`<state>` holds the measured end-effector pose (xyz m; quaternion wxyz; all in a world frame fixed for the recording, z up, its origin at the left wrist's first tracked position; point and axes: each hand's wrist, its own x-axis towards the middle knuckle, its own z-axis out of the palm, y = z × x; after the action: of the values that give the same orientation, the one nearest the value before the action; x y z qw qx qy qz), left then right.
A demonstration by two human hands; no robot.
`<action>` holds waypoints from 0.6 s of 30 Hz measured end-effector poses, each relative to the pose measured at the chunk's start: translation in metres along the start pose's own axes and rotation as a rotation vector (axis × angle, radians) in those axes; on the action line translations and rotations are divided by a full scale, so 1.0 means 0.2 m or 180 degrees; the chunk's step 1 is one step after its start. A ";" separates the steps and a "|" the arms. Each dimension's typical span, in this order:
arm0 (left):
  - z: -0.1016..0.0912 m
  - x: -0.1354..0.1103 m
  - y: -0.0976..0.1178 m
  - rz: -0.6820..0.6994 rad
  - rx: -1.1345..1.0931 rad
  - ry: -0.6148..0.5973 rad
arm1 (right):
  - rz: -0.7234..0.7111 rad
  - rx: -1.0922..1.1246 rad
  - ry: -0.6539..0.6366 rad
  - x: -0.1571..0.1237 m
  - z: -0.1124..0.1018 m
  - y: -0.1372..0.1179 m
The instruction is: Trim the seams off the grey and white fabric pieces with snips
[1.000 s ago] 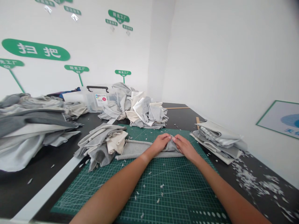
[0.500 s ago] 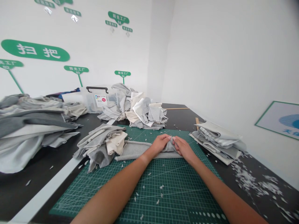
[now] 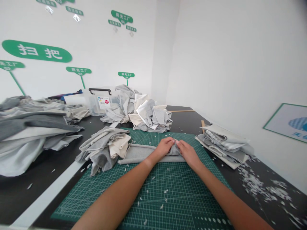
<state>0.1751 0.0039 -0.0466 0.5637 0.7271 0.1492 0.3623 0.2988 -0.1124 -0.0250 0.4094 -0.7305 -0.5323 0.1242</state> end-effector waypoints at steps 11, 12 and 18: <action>-0.01 -0.01 0.01 -0.0044 0.0008 -0.0040 | -0.0216 -0.0281 0.0018 -0.01 0.00 -0.02; -0.01 -0.02 0.01 -0.0049 0.0006 -0.0038 | -0.0232 -0.0290 0.0023 -0.01 0.00 -0.02; -0.01 -0.02 0.01 -0.0040 -0.0046 -0.0038 | -0.0305 -0.0322 0.0085 0.00 0.02 0.00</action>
<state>0.1710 0.0016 -0.0459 0.5721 0.7242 0.1478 0.3554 0.2967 -0.1114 -0.0280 0.3845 -0.7255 -0.5667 0.0677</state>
